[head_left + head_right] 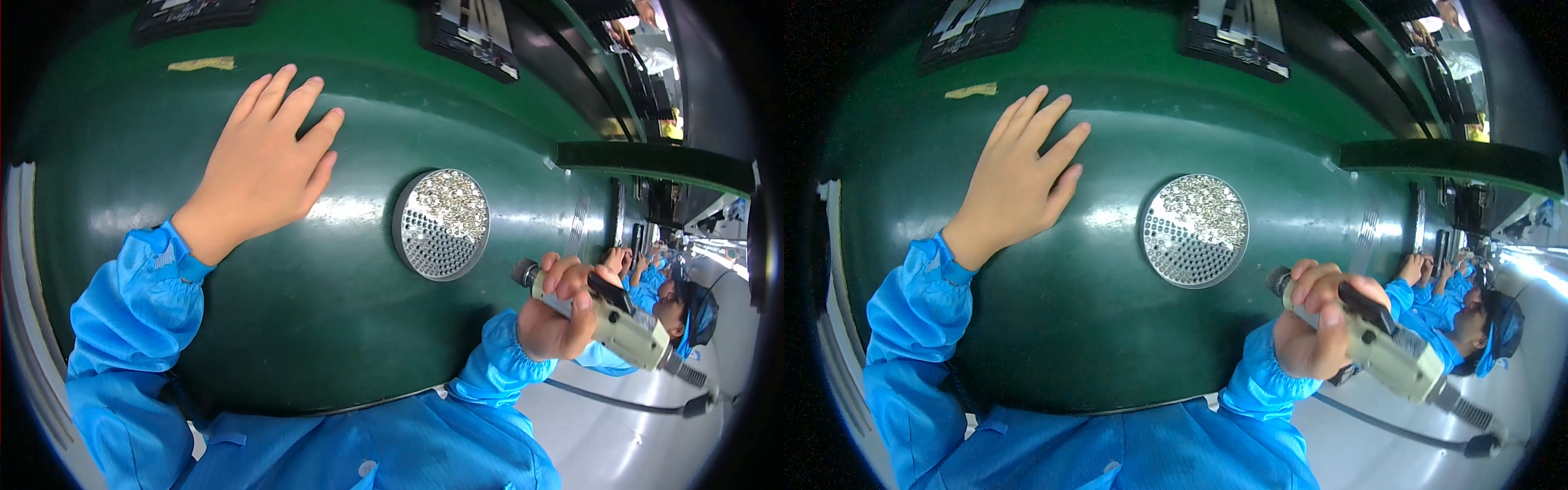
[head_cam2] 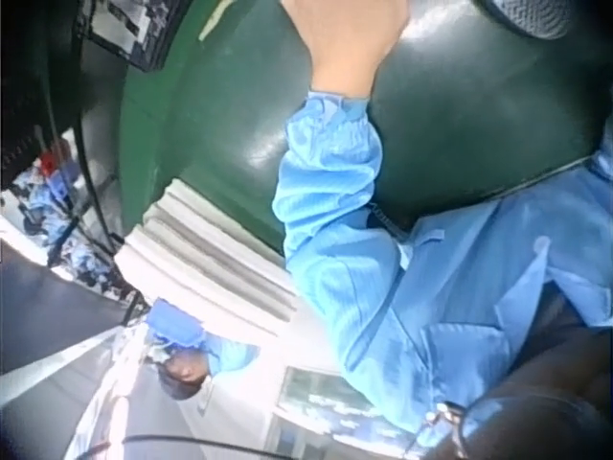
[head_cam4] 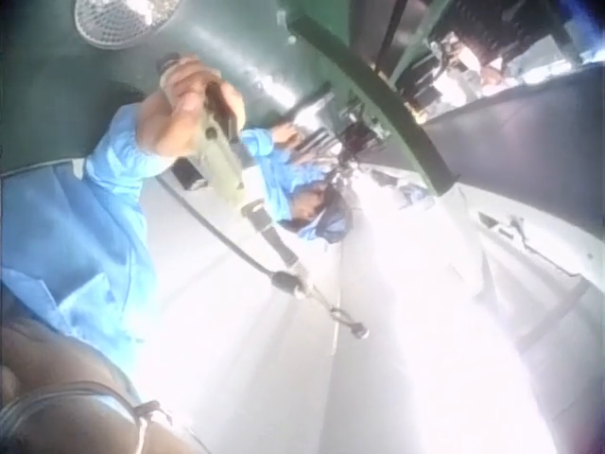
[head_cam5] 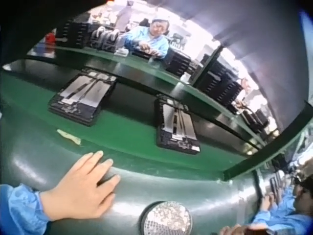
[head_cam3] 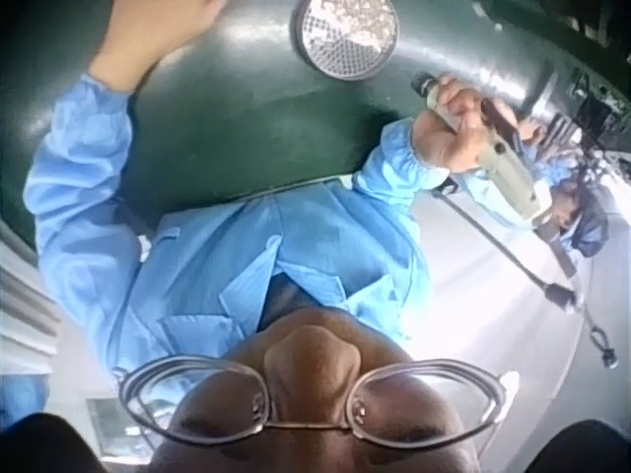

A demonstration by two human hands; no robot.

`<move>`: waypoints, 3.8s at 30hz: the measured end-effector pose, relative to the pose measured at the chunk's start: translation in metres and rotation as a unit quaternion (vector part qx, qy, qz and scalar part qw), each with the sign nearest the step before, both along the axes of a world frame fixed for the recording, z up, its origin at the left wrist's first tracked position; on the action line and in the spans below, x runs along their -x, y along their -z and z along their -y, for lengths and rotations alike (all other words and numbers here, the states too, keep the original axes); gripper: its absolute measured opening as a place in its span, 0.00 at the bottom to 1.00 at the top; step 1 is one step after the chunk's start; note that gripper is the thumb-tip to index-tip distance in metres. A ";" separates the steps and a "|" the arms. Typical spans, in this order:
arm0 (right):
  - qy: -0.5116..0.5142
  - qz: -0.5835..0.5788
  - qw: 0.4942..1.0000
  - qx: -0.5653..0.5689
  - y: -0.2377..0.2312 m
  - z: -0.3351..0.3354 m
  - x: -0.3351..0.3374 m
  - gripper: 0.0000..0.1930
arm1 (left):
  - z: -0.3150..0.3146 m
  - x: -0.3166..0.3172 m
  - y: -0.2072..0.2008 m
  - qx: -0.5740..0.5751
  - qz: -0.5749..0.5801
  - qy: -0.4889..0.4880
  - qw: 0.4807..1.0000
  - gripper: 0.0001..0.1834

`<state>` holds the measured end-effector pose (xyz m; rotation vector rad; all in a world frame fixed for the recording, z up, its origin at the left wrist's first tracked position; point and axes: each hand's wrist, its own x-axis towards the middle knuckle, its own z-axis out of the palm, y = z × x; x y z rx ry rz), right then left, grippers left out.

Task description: Assembling internal components of a tablet using an electric screwdriver on a factory production line.

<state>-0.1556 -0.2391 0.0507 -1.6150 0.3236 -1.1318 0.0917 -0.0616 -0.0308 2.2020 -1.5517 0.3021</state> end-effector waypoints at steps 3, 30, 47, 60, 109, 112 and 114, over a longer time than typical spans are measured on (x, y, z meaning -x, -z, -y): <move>0.042 -0.007 0.999 -0.020 0.001 0.005 -0.004 0.19 | 0.003 -0.003 -0.006 -0.009 0.003 0.008 1.000 0.21; 0.120 -0.069 0.985 -0.107 0.022 0.031 0.008 0.16 | 0.174 -0.097 -0.039 -0.074 -0.019 0.096 0.992 0.30; 0.063 -0.066 0.989 -0.115 0.032 0.031 0.012 0.20 | 0.118 -0.098 -0.037 0.063 0.196 -0.083 0.975 0.22; 0.111 -0.065 0.991 -0.040 0.035 0.039 0.000 0.14 | -0.102 0.103 -0.079 -0.044 0.155 -0.098 0.982 0.13; -0.246 -0.042 0.968 -0.019 -0.013 -0.061 -0.021 0.17 | -0.043 0.110 -0.040 0.014 -0.122 0.174 0.977 0.15; -0.252 -0.068 0.965 -0.017 -0.012 -0.067 -0.023 0.16 | -0.041 0.108 -0.036 0.026 -0.125 0.173 0.977 0.13; -0.256 -0.080 0.963 -0.018 -0.010 -0.066 -0.024 0.16 | -0.040 0.106 -0.037 0.028 -0.134 0.179 0.974 0.12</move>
